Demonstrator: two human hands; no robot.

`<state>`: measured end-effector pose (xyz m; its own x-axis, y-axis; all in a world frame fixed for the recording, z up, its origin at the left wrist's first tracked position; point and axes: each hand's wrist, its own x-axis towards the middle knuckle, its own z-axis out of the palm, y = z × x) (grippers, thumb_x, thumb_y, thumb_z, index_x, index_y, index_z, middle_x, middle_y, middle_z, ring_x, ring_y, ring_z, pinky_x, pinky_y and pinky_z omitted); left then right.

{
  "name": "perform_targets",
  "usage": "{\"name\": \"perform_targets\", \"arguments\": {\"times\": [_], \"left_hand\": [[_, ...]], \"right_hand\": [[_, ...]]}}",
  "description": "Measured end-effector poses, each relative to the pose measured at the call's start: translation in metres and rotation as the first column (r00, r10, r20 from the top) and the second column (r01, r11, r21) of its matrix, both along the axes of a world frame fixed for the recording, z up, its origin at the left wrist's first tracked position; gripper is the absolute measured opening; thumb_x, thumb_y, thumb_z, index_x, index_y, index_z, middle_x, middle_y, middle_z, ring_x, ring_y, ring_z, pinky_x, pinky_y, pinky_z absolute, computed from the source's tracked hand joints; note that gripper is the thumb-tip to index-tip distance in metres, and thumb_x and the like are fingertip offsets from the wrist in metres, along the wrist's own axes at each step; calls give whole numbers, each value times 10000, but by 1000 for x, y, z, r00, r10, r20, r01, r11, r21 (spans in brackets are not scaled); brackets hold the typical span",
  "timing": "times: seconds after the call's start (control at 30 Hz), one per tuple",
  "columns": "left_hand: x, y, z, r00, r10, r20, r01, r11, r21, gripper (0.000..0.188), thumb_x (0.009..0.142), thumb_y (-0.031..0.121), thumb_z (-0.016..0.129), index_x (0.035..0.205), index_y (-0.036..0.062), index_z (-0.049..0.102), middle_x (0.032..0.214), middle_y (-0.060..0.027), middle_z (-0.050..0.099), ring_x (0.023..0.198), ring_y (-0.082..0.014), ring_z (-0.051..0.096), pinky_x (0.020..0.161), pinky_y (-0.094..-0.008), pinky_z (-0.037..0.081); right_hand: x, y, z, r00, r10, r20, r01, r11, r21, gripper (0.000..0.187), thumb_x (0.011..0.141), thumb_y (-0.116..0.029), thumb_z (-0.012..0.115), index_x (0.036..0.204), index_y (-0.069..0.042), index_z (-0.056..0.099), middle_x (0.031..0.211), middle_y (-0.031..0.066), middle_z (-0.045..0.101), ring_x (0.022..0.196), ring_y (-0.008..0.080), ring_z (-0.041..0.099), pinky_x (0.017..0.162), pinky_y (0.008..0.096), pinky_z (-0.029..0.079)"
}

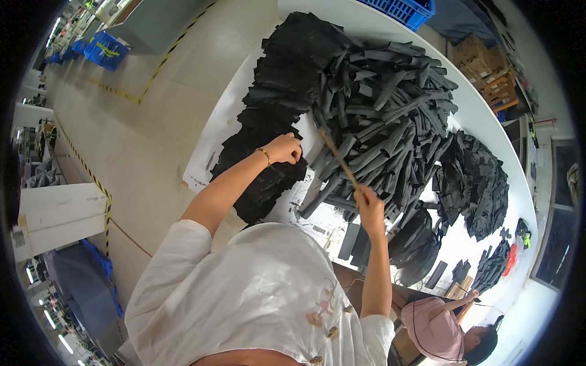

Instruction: Sorting and inspecting charcoal-like black pieces on a white tabletop using a wooden stick for manipulation and counting.

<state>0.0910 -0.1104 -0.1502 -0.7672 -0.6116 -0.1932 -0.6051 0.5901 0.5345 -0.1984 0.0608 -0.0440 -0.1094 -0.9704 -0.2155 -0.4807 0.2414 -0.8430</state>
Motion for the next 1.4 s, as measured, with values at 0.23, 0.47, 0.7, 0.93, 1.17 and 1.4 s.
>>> {"name": "perform_targets", "arguments": {"times": [0.23, 0.47, 0.7, 0.93, 1.17, 1.4], "left_hand": [[6, -1, 29, 949, 96, -301, -66, 992, 110, 144, 773, 214, 666, 857, 123, 738, 905, 6, 666, 889, -254, 531, 850, -330, 437], [13, 2, 39, 907, 159, -391, -123, 986, 114, 159, 754, 197, 680, 877, 112, 734, 909, -24, 663, 904, -247, 547, 859, -337, 438], [18, -1, 42, 880, 219, -422, -178, 975, 135, 178, 703, 199, 722, 857, 108, 727, 855, -36, 672, 884, -252, 559, 854, -342, 443], [15, 3, 44, 885, 217, -412, -190, 976, 105, 175, 693, 188, 738, 846, 107, 719, 853, -44, 675, 882, -253, 570, 850, -341, 446], [13, 5, 47, 880, 236, -413, -194, 971, 140, 157, 687, 180, 744, 813, 98, 698, 836, -42, 672, 873, -248, 575, 828, -344, 447], [-10, 31, 56, 864, 97, -494, -76, 995, 63, 116, 670, 172, 747, 763, 122, 701, 835, 7, 666, 912, -211, 568, 856, -338, 427]], "right_hand": [[-4, 39, 9, 998, 55, 12, -56, 983, 172, 201, 882, -91, 594, 1038, 24, 646, 608, 39, 566, 557, 75, 500, 516, 237, 382], [-3, 27, 9, 996, 92, 2, -90, 978, 185, 215, 878, -97, 598, 1061, 6, 647, 610, 27, 564, 549, 73, 498, 510, 235, 379], [-5, 27, 5, 994, 108, 16, -109, 970, 216, 219, 875, -98, 595, 1063, 5, 643, 625, 25, 568, 560, 77, 509, 518, 233, 387], [-6, 31, 5, 997, 69, 40, -75, 983, 168, 224, 874, -107, 607, 1058, 16, 638, 629, 30, 573, 558, 83, 517, 530, 237, 407], [-3, 29, 11, 994, 110, 13, -110, 975, 192, 222, 876, -103, 603, 1058, 21, 635, 629, 37, 573, 560, 82, 513, 528, 234, 405], [23, 9, -1, 980, 185, 70, -195, 964, 181, 261, 889, -99, 581, 1128, 3, 592, 622, 33, 560, 563, 79, 507, 522, 234, 399]]}}
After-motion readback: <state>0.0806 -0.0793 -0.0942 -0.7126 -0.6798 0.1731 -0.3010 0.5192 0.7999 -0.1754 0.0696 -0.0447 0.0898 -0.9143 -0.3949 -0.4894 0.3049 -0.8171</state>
